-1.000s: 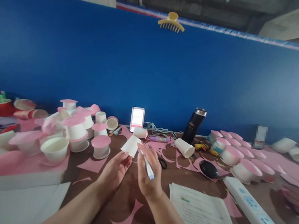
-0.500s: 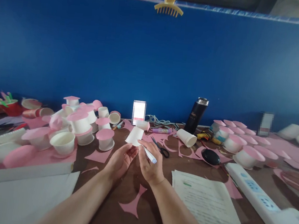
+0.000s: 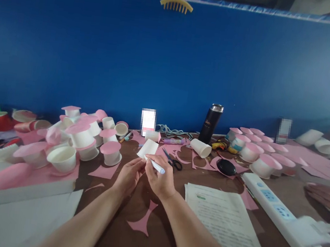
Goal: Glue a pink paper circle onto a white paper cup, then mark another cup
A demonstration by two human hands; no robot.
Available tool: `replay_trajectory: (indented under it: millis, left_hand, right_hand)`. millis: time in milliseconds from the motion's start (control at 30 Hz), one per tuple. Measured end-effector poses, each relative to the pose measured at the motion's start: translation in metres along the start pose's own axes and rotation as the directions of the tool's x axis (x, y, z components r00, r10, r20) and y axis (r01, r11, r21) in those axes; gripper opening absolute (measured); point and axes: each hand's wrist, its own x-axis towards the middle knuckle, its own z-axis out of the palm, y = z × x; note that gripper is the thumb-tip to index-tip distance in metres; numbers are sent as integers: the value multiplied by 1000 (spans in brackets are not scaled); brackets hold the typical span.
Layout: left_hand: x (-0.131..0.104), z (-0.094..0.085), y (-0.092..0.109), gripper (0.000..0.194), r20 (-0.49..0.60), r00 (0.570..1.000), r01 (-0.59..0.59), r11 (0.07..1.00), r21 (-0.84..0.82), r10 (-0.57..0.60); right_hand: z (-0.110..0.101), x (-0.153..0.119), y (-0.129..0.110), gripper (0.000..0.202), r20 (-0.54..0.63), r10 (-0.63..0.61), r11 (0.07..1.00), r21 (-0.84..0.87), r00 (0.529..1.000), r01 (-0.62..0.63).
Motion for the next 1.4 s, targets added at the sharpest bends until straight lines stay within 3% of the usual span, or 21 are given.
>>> replay_trajectory:
  millis: [333,1000,1400]
  left_hand:
    - [-1,1,-1,21,12,1000,-18,997,69,17]
    - [2,-5,-4,17,46,998,-40,986,162,33]
    - [6,-7,-9,22,-9,999,-29,974,223,32]
  right_hand:
    - [2,-2,2,21,27,18,1000,-20,999,-18]
    - [1,0,2,20,-33,-15,998,-66,999,13]
    - [3,0,4,19,-57,-17,992,-129,998,9]
